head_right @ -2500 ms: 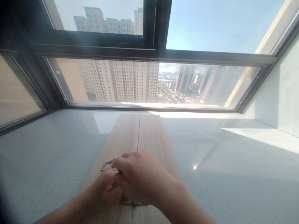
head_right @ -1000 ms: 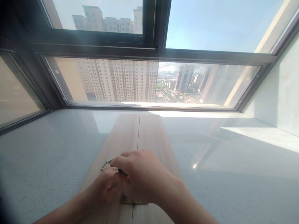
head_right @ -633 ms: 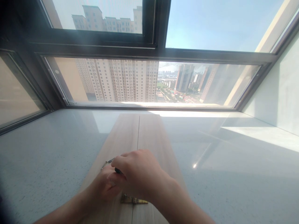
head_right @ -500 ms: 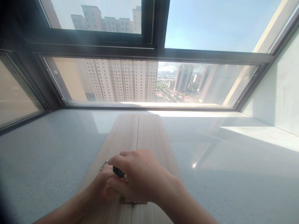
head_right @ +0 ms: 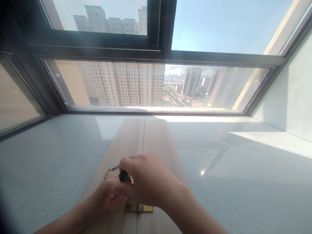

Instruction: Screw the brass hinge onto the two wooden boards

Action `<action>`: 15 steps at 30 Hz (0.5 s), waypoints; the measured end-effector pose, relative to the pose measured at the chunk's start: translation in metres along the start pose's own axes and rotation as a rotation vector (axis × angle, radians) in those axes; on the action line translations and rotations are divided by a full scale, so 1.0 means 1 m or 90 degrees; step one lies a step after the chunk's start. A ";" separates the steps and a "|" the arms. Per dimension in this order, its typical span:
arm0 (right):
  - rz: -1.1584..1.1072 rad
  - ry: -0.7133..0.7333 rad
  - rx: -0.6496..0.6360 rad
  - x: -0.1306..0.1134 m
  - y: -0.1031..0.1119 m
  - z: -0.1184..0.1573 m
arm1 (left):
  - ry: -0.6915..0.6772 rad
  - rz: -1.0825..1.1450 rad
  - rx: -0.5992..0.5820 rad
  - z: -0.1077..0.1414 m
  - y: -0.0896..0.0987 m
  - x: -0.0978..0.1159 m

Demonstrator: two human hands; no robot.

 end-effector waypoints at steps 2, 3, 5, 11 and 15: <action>-0.049 0.038 -0.005 -0.005 0.001 0.002 | 0.005 0.008 -0.002 0.001 0.000 -0.001; -0.065 0.051 -0.011 -0.007 0.000 0.002 | 0.005 0.012 -0.004 0.001 0.000 -0.001; -0.066 0.053 -0.019 -0.007 -0.001 0.003 | 0.008 0.013 -0.012 0.001 -0.001 0.000; -0.004 0.019 -0.009 -0.004 -0.006 -0.002 | 0.009 -0.019 0.022 0.001 0.001 -0.002; 0.010 0.013 -0.011 -0.004 -0.006 -0.002 | 0.000 -0.028 0.017 0.004 -0.001 -0.004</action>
Point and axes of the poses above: each hand's wrist, its own z-axis away from the middle knuckle, its own y-axis out of the back of the hand, x = y × z, the point moved 7 cm from there along -z, towards the middle knuckle, and after that the axes turned 4 degrees about x, right-handed, at the moved point
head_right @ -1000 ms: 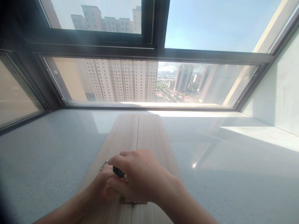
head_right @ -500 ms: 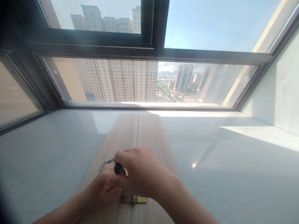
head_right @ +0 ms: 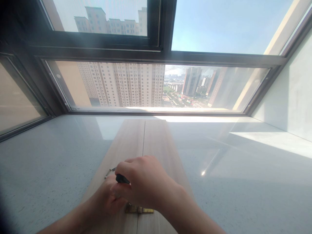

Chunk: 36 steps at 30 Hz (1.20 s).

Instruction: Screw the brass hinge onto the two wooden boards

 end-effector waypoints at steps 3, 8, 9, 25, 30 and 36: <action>-0.042 0.021 0.005 -0.002 0.002 0.002 | 0.008 -0.005 -0.008 0.000 0.000 -0.002; -0.098 0.056 -0.014 -0.004 0.002 0.003 | 0.009 -0.008 -0.022 -0.001 0.000 0.000; -0.093 0.049 -0.014 -0.004 0.001 0.002 | 0.010 -0.014 -0.015 -0.001 0.000 0.000; -0.096 0.106 0.027 -0.007 0.000 0.001 | 0.032 0.011 0.000 -0.002 0.004 -0.002; -0.079 0.095 0.035 -0.005 0.001 0.000 | 0.020 0.047 0.002 -0.005 0.004 0.000; -0.048 0.091 0.032 -0.006 0.007 0.002 | 0.032 0.059 0.002 -0.003 0.004 -0.001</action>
Point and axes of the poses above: each hand's wrist, its own z-axis away from the middle knuckle, its own y-axis out of the back of the hand, x = y × z, the point moved 7 cm from there along -z, towards the middle knuckle, and after that the axes turned 4 degrees about x, right-handed, at the moved point
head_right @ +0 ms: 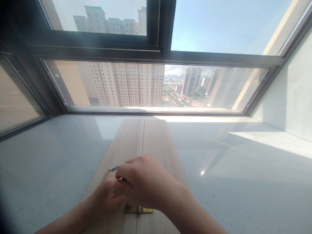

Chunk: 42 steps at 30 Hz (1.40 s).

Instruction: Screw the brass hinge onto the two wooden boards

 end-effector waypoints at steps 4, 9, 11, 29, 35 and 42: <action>0.011 -0.009 -0.007 0.003 0.000 0.000 | 0.070 -0.012 -0.011 0.002 0.000 -0.009; -0.001 -0.009 -0.002 0.005 0.000 0.001 | 0.107 -0.019 -0.026 0.003 0.000 -0.013; -0.009 -0.005 -0.002 0.004 0.000 0.001 | 0.103 -0.016 -0.025 0.004 0.000 -0.011; -0.007 -0.005 -0.002 0.003 -0.003 -0.002 | 0.081 -0.025 -0.006 -0.001 0.002 -0.002; -0.015 -0.012 -0.004 0.004 -0.004 -0.001 | 0.089 -0.026 -0.008 -0.001 0.001 -0.002; -0.005 -0.011 0.003 0.004 -0.006 -0.003 | 0.065 0.024 0.002 -0.001 0.003 -0.005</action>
Point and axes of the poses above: each hand's wrist, its own z-axis away from the middle knuckle, its own y-axis out of the back of the hand, x = y × z, the point moved 7 cm from there along -z, towards the middle knuckle, and after that the axes turned 4 degrees about x, right-handed, at the moved point
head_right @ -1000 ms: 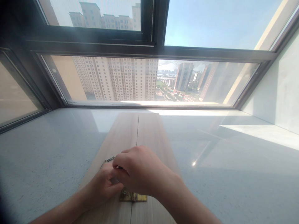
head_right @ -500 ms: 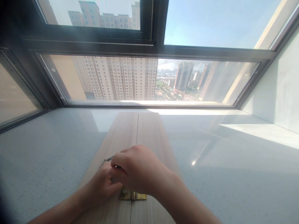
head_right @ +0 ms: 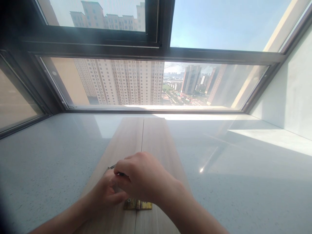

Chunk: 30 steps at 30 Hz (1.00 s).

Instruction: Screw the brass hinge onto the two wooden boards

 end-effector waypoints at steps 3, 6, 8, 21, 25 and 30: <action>0.009 -0.004 -0.003 -0.001 -0.001 0.000 | 0.001 0.020 -0.007 0.000 -0.001 -0.002; 0.001 -0.016 -0.018 -0.003 0.001 0.002 | 0.007 0.009 0.002 0.001 -0.001 -0.003; -0.025 -0.011 -0.044 -0.006 0.002 0.003 | 0.000 0.010 0.003 0.001 -0.001 -0.002; 0.015 -0.088 -0.041 0.007 0.003 0.005 | -0.059 -0.011 -0.012 -0.004 -0.002 0.012; -0.025 -0.046 -0.034 0.004 0.002 0.006 | -0.038 0.005 -0.029 -0.003 -0.004 0.008; -0.075 -0.018 -0.033 0.002 0.002 0.007 | -0.008 0.023 -0.047 -0.003 -0.005 0.005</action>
Point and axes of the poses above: each hand's wrist, its own z-axis away from the middle knuckle, its own y-axis out of the back of the hand, x = y × z, the point moved 7 cm from there along -z, towards the middle knuckle, and after that the axes turned 4 degrees about x, right-handed, at the moved point
